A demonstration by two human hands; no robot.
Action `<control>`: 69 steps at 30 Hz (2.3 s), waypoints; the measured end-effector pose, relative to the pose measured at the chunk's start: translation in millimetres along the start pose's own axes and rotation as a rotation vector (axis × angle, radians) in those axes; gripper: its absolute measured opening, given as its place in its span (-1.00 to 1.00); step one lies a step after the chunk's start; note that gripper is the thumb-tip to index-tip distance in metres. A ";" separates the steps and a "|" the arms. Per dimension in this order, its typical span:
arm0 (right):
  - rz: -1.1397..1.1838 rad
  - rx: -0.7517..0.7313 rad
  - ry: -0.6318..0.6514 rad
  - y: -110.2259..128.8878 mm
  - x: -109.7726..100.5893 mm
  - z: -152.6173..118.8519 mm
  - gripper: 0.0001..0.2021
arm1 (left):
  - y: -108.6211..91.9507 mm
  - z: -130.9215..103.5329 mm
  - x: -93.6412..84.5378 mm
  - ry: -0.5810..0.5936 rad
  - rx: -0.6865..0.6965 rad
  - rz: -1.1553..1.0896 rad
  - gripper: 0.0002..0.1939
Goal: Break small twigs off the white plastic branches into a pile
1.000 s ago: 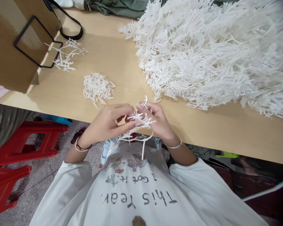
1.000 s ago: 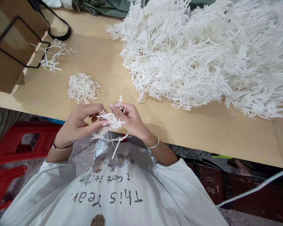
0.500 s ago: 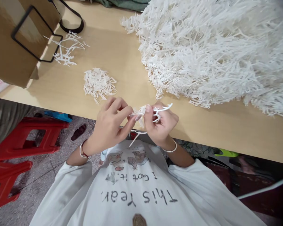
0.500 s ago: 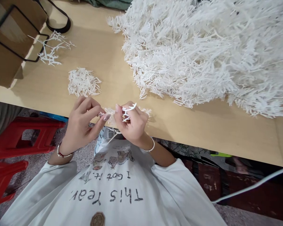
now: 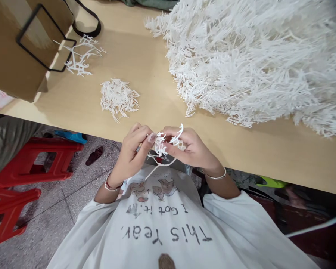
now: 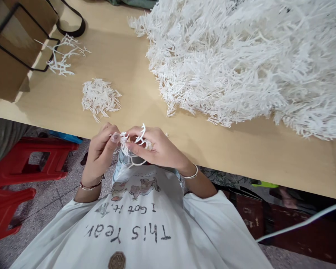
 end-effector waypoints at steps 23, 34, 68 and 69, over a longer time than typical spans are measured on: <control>0.526 0.125 -0.032 -21.5 30.1 -0.2 -0.72 | 28.4 -11.5 9.9 0.113 -0.346 -0.741 -0.63; 0.789 0.319 -0.112 -28.8 37.6 -3.1 -0.74 | 25.7 -15.8 24.8 0.219 -0.745 -1.299 -0.63; -0.005 0.069 -0.419 -8.2 2.9 7.0 -0.71 | 110.4 81.1 -76.9 -0.394 -0.375 0.795 -0.70; 0.002 0.060 -0.416 -7.9 3.2 7.2 -0.70 | 106.4 80.4 -78.1 -0.425 -0.360 0.792 -0.71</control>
Point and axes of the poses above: each hand's wrist, its own z-axis towards the middle knuckle, its own x-axis out of the palm, y = z × x, the point moved 6 cm from there along z, towards the middle knuckle, and after that the axes turned 7 degrees about -x, right-handed, at the moved point
